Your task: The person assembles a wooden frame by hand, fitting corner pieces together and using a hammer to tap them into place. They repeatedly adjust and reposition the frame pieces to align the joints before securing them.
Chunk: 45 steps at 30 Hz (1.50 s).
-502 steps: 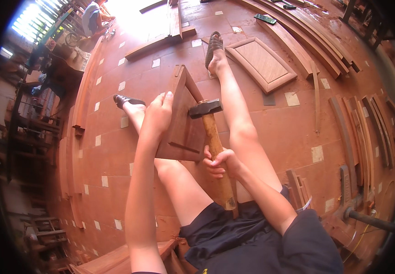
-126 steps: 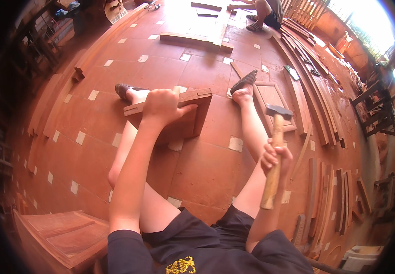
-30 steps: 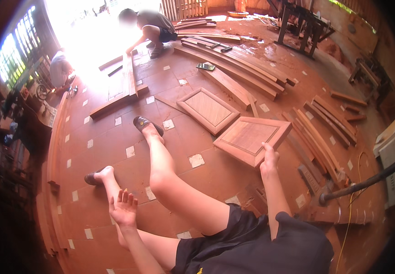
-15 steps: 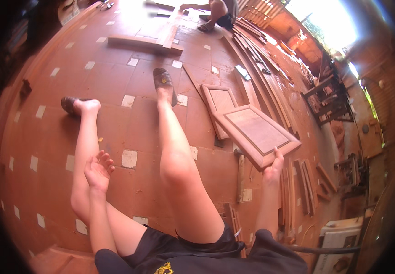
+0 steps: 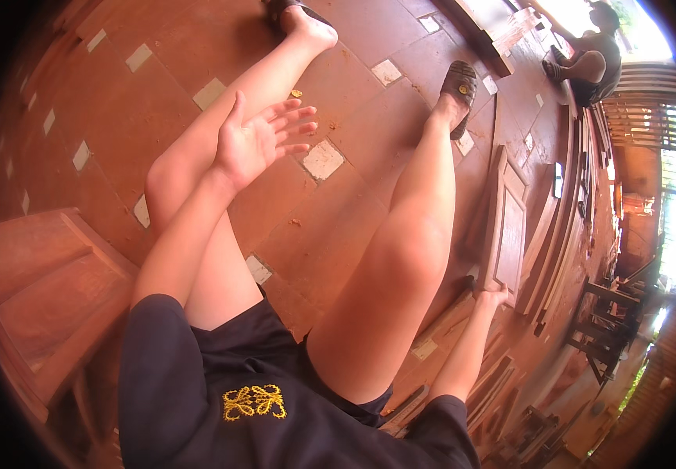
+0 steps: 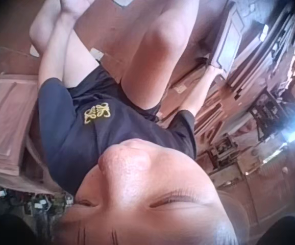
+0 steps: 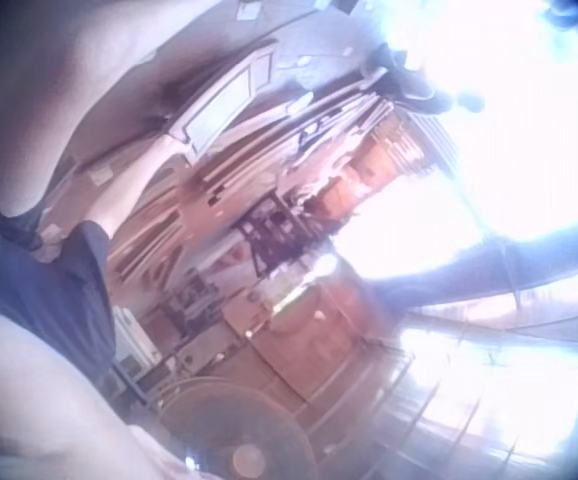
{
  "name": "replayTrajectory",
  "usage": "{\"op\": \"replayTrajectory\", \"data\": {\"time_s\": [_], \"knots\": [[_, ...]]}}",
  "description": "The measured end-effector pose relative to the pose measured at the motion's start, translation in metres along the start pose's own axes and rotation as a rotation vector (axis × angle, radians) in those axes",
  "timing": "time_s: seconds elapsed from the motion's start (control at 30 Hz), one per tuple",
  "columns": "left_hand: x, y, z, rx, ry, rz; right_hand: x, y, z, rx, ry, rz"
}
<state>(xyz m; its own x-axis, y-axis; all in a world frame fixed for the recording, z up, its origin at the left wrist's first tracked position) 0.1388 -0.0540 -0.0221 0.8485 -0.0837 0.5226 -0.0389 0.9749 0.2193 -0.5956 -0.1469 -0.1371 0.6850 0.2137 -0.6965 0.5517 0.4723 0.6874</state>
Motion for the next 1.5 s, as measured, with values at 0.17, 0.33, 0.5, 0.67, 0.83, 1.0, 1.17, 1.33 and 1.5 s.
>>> {"op": "replayTrajectory", "data": {"time_s": [0.17,0.33,0.5,0.67,0.83,1.0,1.17,1.33,1.5], "knots": [[-0.009,-0.015,0.011,-0.030,0.041,-0.004,0.037,-0.015,0.006,-0.119,0.428,0.131],[-0.006,-0.003,0.007,-0.004,-0.016,-0.011,0.071,0.022,0.011,-0.033,1.011,0.007],[0.001,-0.003,0.005,0.070,-0.260,0.054,0.043,0.076,0.018,0.054,1.935,-0.531],[0.075,0.081,0.035,0.113,-0.703,0.716,0.086,0.187,-0.007,-0.232,1.791,-0.573],[0.109,0.207,0.031,0.325,-0.822,0.879,0.087,0.277,-0.077,-0.188,1.673,-0.521],[0.093,0.278,0.046,0.399,-0.846,0.921,0.029,0.333,-0.060,-0.126,1.764,-1.012],[0.119,0.335,0.097,0.365,-1.125,1.148,-0.075,0.435,0.087,-0.379,1.286,-1.436],[0.147,0.398,0.201,0.362,-1.758,1.324,-0.096,0.535,0.252,-0.792,1.028,-1.802],[0.143,0.485,0.241,0.684,-2.231,1.426,0.096,0.717,0.279,-1.498,1.362,-2.160]]}}
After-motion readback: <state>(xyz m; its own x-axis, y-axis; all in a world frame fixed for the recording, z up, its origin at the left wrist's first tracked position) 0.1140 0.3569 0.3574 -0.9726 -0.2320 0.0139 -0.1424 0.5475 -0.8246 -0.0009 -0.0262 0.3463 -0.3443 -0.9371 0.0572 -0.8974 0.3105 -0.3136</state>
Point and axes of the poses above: each hand's wrist, its own y-axis away from the middle knuckle, its own z-axis out of the palm, x = y × z, the point moved 8 cm from there along -y, towards the middle knuckle, and after that the axes turned 2 degrees about -x, right-handed, at the moved point
